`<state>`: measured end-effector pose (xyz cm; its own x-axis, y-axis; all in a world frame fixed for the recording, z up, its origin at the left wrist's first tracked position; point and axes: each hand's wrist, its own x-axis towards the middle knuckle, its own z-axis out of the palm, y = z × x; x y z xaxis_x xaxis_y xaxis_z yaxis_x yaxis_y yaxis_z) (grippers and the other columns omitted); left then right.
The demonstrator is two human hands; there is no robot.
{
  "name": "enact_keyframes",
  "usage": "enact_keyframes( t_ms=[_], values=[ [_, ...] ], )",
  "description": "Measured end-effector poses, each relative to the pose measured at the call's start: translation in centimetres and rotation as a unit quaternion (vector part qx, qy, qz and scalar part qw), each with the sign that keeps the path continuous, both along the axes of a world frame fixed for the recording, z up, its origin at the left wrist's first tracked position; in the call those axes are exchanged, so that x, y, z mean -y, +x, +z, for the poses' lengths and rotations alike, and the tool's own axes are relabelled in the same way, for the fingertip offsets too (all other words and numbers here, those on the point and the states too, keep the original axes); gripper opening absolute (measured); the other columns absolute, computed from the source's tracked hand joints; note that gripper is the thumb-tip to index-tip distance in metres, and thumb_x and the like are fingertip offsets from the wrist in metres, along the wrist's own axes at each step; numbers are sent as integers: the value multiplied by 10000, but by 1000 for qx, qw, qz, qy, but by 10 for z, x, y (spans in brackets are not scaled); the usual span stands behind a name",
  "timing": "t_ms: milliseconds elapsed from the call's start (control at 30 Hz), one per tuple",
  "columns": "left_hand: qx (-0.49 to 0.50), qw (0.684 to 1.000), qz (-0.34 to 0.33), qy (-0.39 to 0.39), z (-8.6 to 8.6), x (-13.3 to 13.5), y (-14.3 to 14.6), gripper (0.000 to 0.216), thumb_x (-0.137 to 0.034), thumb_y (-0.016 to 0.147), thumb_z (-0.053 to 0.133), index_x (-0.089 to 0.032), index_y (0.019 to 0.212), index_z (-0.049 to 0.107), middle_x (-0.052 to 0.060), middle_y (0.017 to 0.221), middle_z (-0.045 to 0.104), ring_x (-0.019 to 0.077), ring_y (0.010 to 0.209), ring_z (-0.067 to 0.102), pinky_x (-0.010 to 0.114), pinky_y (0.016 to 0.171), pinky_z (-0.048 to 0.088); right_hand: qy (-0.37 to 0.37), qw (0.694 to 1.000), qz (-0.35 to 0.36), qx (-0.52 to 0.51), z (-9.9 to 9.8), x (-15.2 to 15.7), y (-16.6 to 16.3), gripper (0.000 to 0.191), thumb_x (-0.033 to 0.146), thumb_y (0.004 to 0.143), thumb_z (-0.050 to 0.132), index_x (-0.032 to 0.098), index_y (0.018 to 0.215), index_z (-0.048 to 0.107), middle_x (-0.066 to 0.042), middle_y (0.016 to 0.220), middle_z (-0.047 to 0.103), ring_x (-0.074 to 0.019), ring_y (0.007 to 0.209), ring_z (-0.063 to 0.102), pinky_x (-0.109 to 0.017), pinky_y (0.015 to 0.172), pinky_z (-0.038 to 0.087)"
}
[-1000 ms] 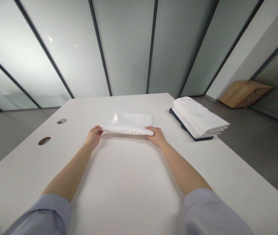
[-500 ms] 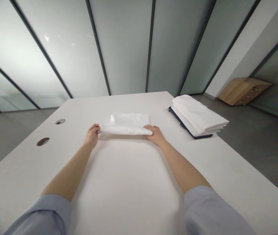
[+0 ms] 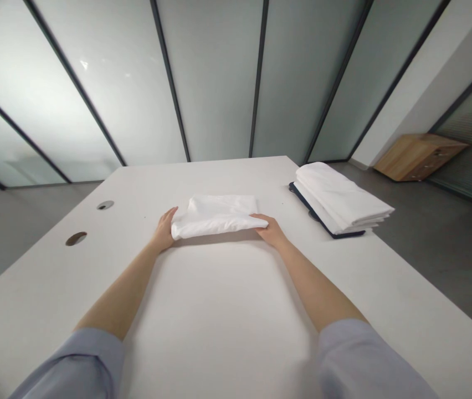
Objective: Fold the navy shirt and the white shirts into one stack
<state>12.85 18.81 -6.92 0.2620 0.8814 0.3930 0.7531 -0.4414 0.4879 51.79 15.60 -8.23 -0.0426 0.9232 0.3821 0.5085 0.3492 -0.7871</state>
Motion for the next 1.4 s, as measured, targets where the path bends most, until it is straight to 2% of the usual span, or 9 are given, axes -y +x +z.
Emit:
enact_keyframes(
  t_ms=[67,167,267,467,767,933,1133,1300,1400],
  values=[
    [-37,997,-62,4,1,2,2,938,-422,670,672,-146,1478,282,171,1529,297,348,1420,235,513,1143,243,-12,1000,-5,-23,5,2,-2,297,327,739,664,203,1001,729,-62,1072,726,-266,1050,655,-413,973,482],
    [-71,991,-108,-20,-1,-1,3,866,-426,706,661,-180,1466,327,139,1504,366,333,1416,262,501,1157,231,-21,998,-33,-52,13,4,-6,272,341,740,648,204,957,739,-58,1030,737,-282,1027,658,-438,948,492],
    [-72,992,-97,-33,-3,-6,3,747,-378,763,610,-177,1442,374,130,1443,455,301,1388,333,470,1154,260,-15,995,-64,-79,18,4,-8,288,351,734,637,197,956,738,-54,1020,739,-299,1067,638,-461,960,480],
    [-67,996,-64,-2,3,5,12,1000,-435,686,719,-190,1515,216,143,1572,215,340,1437,196,489,1141,272,-25,999,-19,-43,14,6,-5,310,381,740,648,193,971,735,-69,1025,736,-292,1030,655,-445,941,494],
    [-112,983,-144,-33,8,6,11,586,-315,692,672,-249,1269,600,69,1423,504,287,1332,427,449,1106,336,51,987,114,103,13,1,10,415,388,754,653,232,1137,690,-53,1294,617,-250,1285,489,-431,1148,292],
    [-2,981,-183,-64,4,0,6,507,-352,657,655,-210,1143,678,84,1319,599,291,1269,503,432,1085,367,3,988,106,110,13,0,7,269,358,737,649,271,978,731,-18,1245,649,-250,1295,476,-424,1137,297],
    [109,982,-18,-151,3,1,16,438,-460,783,538,-141,1047,680,122,1094,701,274,1075,618,375,914,485,-89,996,11,11,16,4,-5,297,359,706,633,194,942,703,-61,1030,715,-283,1040,618,-425,956,449],
    [22,972,118,-203,10,2,27,499,-526,901,360,-133,830,660,121,811,701,291,888,660,355,765,488,-115,991,-25,-66,22,6,-18,375,445,777,538,172,1013,640,-35,875,690,-240,857,624,-350,795,489],
    [-3,976,142,-165,12,3,32,377,-446,904,404,-144,960,624,110,830,693,283,894,661,346,758,482,-131,988,-73,-40,20,3,-23,493,430,790,522,189,1219,546,-30,887,674,-229,811,615,-351,778,490]
  ],
)
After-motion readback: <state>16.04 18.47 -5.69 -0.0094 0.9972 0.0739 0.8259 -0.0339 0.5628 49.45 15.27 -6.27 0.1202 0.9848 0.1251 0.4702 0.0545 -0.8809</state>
